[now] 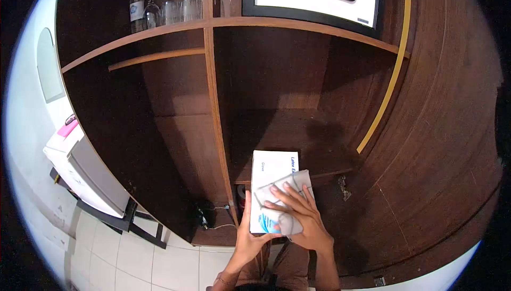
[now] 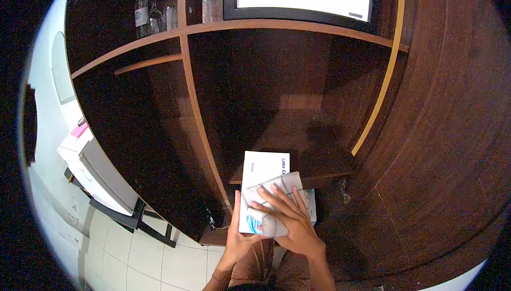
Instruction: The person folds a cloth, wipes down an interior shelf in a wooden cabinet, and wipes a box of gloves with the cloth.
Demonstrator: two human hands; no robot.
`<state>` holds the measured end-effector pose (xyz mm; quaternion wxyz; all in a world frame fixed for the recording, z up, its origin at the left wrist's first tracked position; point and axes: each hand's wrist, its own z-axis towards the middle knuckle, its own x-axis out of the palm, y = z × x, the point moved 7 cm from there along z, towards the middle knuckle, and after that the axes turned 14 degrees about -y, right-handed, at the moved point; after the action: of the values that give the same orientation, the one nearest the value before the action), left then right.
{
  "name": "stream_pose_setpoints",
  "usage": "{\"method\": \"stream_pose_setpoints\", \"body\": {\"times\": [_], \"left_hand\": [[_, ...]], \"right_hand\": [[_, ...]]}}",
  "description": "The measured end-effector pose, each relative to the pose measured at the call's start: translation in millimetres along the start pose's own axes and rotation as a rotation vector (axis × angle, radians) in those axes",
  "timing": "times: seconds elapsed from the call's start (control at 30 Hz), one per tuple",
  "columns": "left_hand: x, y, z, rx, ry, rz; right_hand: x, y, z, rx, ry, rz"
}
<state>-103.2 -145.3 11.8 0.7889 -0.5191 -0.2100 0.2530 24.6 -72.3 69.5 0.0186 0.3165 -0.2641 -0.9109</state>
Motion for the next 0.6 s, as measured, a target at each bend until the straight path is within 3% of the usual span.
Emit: {"method": "stream_pose_setpoints", "body": {"times": [0.07, 0.17, 0.33, 0.43, 0.6], "left_hand": [[-3.5, 2.0, -1.8, 0.070, -0.050, 0.019], [-7.8, 22.3, -5.5, -0.140, -0.023, 0.013], [-7.0, 13.6, 0.0, 0.135, -0.023, 0.096], [-2.2, 19.3, -0.7, -0.032, 0.039, -0.044], [1.8, 0.0, 1.5, -0.005, 0.018, -0.031]], "right_hand": [[3.6, 12.5, 8.8, -0.027, -0.030, -0.101], [15.9, 25.2, 6.1, -0.058, 0.009, -0.167], [20.5, 24.0, -16.5, -0.069, 0.062, -0.044], [14.0, 12.1, -28.4, -0.066, 0.054, 0.028], [-4.1, -3.5, -18.4, 0.013, 0.029, 0.047]]}}
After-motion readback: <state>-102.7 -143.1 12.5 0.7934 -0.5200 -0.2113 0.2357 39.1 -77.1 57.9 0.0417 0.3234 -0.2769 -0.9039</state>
